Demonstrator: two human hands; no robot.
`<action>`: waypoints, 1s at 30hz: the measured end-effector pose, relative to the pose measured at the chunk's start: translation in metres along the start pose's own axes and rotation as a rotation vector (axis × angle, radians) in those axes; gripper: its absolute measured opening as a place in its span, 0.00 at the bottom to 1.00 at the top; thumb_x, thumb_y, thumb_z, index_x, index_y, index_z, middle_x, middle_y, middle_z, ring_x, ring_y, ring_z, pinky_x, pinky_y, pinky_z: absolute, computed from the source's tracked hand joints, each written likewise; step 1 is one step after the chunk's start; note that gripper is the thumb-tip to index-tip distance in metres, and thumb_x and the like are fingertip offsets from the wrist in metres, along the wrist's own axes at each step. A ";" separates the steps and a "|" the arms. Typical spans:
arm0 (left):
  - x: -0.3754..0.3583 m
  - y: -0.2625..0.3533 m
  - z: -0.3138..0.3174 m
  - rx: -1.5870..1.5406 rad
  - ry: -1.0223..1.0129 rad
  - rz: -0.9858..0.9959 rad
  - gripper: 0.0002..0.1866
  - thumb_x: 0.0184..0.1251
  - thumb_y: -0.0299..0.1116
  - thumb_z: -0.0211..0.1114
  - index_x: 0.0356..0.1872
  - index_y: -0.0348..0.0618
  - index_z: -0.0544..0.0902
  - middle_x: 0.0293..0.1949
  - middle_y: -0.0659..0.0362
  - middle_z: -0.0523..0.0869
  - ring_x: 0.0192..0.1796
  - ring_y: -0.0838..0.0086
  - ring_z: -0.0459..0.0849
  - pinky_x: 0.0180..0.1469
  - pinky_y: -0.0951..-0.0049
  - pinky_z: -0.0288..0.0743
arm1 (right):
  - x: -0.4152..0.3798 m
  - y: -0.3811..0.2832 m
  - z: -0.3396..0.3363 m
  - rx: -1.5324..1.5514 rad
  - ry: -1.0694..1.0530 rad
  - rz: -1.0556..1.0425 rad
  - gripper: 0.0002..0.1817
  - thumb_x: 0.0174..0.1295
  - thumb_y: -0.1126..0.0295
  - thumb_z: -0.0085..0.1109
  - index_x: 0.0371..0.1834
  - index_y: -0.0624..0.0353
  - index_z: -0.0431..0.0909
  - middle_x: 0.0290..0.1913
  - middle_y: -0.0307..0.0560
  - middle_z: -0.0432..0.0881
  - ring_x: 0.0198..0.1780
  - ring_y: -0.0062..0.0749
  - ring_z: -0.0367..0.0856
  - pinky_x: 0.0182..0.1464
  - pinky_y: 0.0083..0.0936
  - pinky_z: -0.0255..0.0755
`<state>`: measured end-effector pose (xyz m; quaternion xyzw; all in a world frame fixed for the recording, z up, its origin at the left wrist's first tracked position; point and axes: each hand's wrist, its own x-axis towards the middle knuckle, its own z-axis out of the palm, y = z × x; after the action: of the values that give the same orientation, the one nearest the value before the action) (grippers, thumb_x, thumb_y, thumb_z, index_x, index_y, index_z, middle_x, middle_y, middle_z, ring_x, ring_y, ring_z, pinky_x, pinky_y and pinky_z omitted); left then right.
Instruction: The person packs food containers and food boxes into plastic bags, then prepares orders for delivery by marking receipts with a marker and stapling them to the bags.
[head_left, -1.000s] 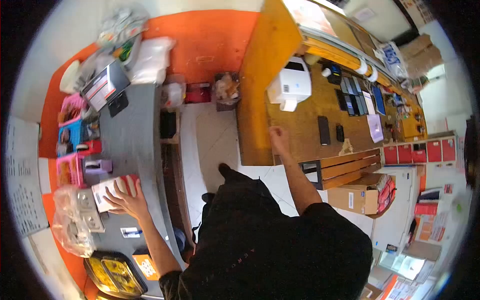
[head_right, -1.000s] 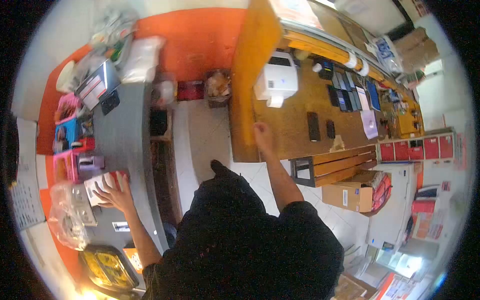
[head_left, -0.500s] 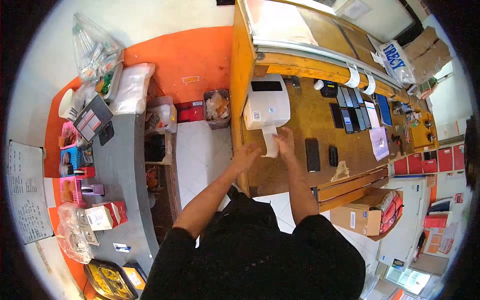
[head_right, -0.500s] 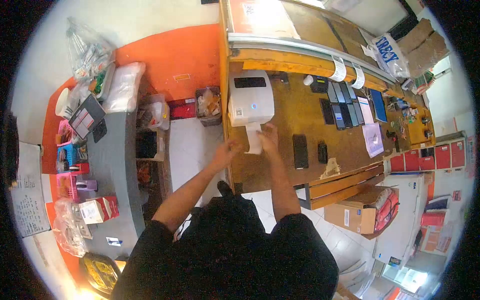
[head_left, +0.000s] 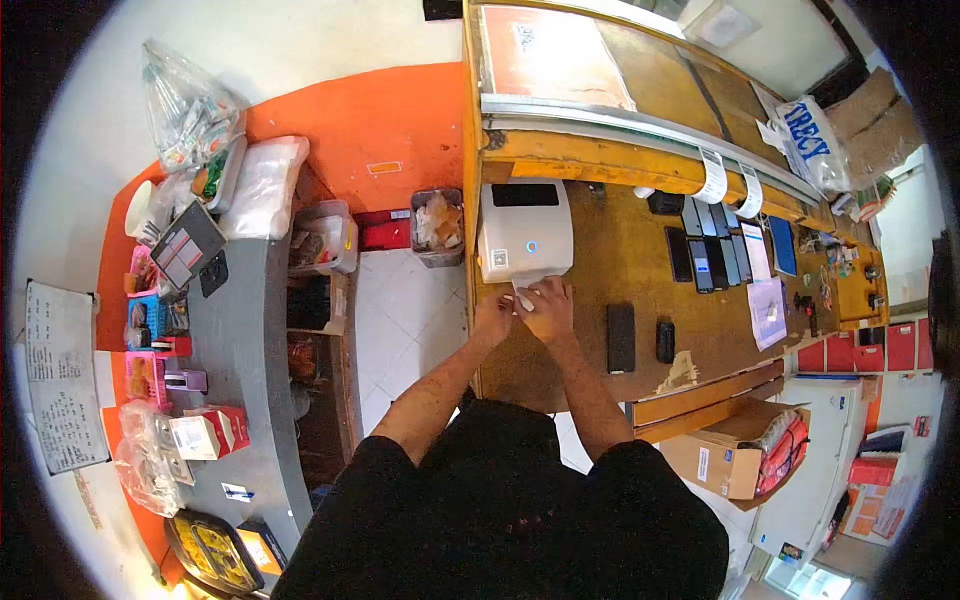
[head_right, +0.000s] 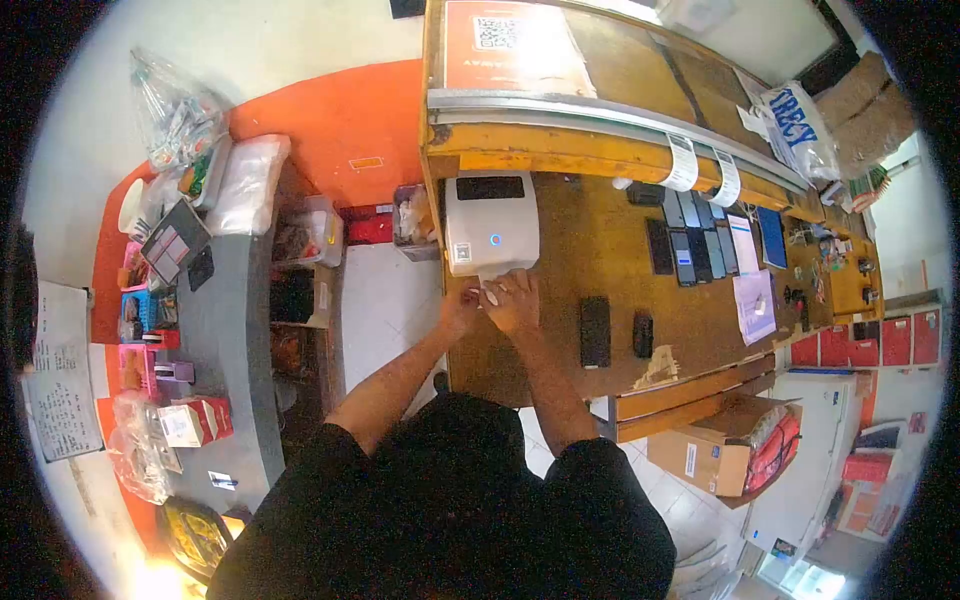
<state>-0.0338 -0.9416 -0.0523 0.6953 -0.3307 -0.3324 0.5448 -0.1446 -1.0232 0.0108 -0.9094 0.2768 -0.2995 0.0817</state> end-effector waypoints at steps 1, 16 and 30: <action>0.000 0.011 -0.005 0.003 0.009 -0.001 0.09 0.62 0.27 0.60 0.43 0.40 0.81 0.29 0.51 0.86 0.31 0.66 0.85 0.35 0.66 0.77 | 0.002 0.001 0.003 -0.020 -0.027 -0.052 0.08 0.47 0.63 0.69 0.31 0.50 0.85 0.33 0.38 0.81 0.47 0.35 0.74 0.51 0.40 0.65; -0.026 0.028 -0.011 0.108 -0.078 -0.152 0.12 0.69 0.32 0.59 0.46 0.34 0.78 0.40 0.50 0.85 0.43 0.64 0.84 0.44 0.68 0.77 | -0.050 0.016 0.018 0.607 0.548 0.996 0.09 0.55 0.65 0.65 0.33 0.57 0.81 0.35 0.46 0.79 0.44 0.40 0.76 0.47 0.36 0.68; -0.262 0.153 -0.269 -0.183 0.316 0.044 0.16 0.73 0.38 0.58 0.50 0.36 0.82 0.30 0.61 0.83 0.35 0.84 0.76 0.38 0.75 0.72 | 0.044 -0.318 -0.075 1.194 -0.701 0.020 0.05 0.60 0.76 0.62 0.37 0.66 0.82 0.54 0.47 0.76 0.52 0.31 0.74 0.56 0.26 0.68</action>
<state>0.0253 -0.6103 0.1734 0.6789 -0.2244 -0.2359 0.6581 -0.0144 -0.7808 0.1931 -0.7492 0.0301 -0.0883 0.6557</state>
